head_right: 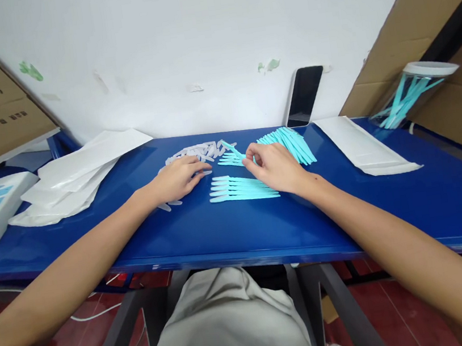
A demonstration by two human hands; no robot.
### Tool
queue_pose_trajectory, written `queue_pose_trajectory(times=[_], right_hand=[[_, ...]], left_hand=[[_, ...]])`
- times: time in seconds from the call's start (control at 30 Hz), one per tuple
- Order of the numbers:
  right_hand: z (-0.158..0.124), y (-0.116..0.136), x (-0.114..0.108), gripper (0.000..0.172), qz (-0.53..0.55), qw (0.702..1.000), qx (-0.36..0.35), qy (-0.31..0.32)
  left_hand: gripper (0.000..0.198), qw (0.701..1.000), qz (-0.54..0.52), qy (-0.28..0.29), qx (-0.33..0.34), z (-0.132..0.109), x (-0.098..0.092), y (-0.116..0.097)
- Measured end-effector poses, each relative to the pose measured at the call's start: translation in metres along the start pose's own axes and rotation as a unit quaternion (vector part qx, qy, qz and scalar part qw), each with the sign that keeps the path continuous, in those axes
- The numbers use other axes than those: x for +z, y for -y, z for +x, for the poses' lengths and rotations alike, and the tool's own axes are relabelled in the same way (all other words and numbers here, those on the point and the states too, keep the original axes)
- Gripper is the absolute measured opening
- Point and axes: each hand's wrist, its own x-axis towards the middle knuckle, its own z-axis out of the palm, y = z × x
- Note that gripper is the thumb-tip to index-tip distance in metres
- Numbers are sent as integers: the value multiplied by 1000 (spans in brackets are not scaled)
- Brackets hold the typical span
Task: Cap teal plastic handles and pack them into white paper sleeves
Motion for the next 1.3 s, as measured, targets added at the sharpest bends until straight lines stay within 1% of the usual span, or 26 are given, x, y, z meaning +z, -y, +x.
queue_pose_trajectory(times=[0.1,0.2,0.27,0.37,0.43,0.47,0.53,0.57,0.6,0.67,0.77,0.83,0.93,1.1,1.23,1.3], right_hand=[[-1,0,0,23,7,1000,-9,-10],[-2,-1,1,21,6,1000,-14,-2],[-2,-4,3,21,3,1000,-21,2],[-1,-6,4,21,-5,999,-35,-8],[-2,-6,4,21,-13,999,-36,-14],[-2,-6,4,21,-17,999,-32,-15],[-2,-3,3,22,-25,999,-22,-15],[-3,-2,2,23,-27,999,-19,-14],[-3,-1,2,24,-27,999,-18,-14],[-4,1,1,26,-27,999,-16,-16],[-4,3,1,27,-22,1000,-7,-16],[-3,3,0,28,-20,1000,0,-17],[-3,4,-2,28,-16,1000,1,-19],[-3,3,-3,28,-22,999,0,-28],[-2,1,-3,27,-20,999,-3,-31],[-2,2,-3,27,-11,1000,-6,-29]], left_hand=[[47,1000,18,0,-2,1,3,-2],[45,1000,19,-8,-7,3,4,-4],[40,999,2,-42,-18,4,2,-6],[28,988,-58,-133,-52,4,-3,-9],[17,968,-126,-201,-82,4,-4,-10],[12,952,-170,-233,-99,5,-3,-11],[15,913,-271,-277,-129,7,-1,-11],[18,892,-320,-286,-140,8,0,-11],[21,874,-363,-288,-148,10,1,-11],[27,847,-424,-280,-153,11,3,-13],[36,829,-473,-261,-145,12,4,-16],[37,822,-490,-255,-137,12,4,-18],[37,812,-504,-265,-128,11,4,-21],[36,814,-496,-275,-125,12,4,-21],[35,811,-484,-305,-120,13,3,-21],[35,812,-483,-306,-113,13,3,-21]])
